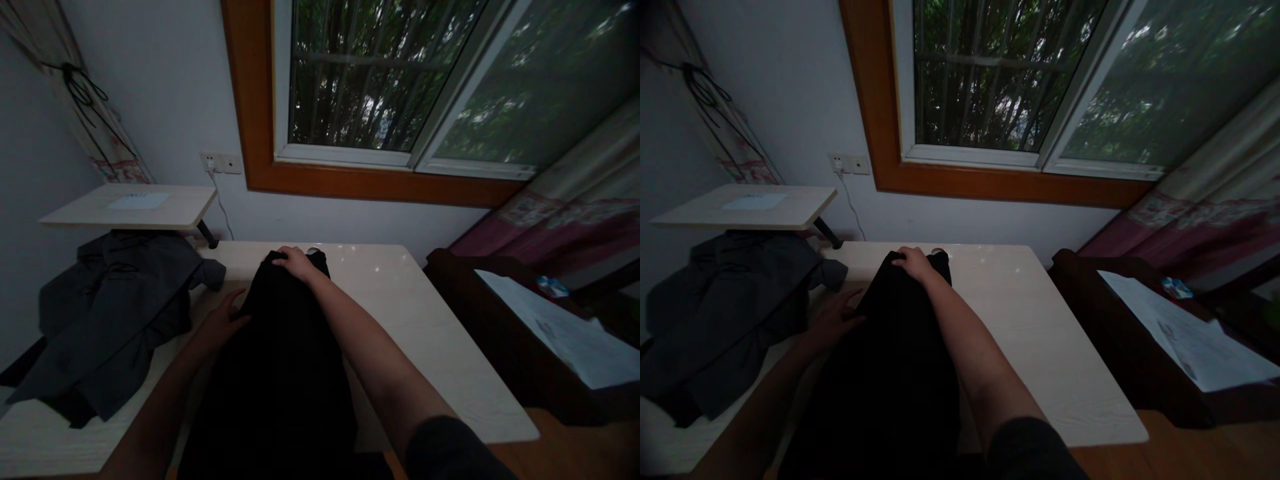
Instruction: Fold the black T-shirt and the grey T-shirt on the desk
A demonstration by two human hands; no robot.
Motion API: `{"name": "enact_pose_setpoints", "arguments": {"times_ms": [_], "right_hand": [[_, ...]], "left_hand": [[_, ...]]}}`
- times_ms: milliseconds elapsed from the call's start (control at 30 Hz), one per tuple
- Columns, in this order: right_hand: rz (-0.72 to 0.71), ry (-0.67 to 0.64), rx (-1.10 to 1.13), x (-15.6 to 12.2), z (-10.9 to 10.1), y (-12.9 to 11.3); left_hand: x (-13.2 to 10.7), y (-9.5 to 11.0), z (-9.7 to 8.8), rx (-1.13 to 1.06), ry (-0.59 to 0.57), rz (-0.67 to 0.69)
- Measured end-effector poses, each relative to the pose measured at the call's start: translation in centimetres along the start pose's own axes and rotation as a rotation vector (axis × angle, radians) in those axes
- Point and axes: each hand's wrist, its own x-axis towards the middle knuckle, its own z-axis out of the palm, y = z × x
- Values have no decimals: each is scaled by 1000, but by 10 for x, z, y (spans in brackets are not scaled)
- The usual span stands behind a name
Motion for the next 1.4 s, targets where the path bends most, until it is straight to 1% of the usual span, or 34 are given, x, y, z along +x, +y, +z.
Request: {"name": "enact_pose_setpoints", "arguments": {"times_ms": [167,300,400,467,533,600,667,800,900,967,1033,1133,1233,1333,1400], "right_hand": [[74,76,-115,9,21,-10],[75,107,-191,12,35,-14],[72,137,-225,9,43,-15],[67,178,-243,4,47,-13],[28,219,-252,-5,49,-8],[-32,251,-254,-16,48,0],[-81,280,-257,-30,43,13],[-114,316,-296,-64,24,48],[-79,300,-346,-88,8,75],[-15,302,-375,-101,-1,90],[57,317,-390,-111,-7,99],[117,336,-384,-123,-10,103],[121,356,-320,-137,-10,99],[136,374,-214,-157,-8,88],[159,368,-142,-172,-6,79]], "left_hand": [[6,-9,0,50,-22,-19],[6,-11,2,130,-2,-21],[7,-14,4,149,1,-21],[8,-18,4,164,32,15],[9,-21,5,176,77,79],[9,-23,5,171,102,134],[8,-24,5,160,96,156],[11,-28,6,178,86,188],[16,-32,11,264,134,241],[19,-35,17,365,175,272],[22,-37,21,468,204,287],[24,-39,25,555,225,290],[24,-37,24,556,218,286],[20,-31,19,453,182,250],[15,-24,14,344,122,215]]}}
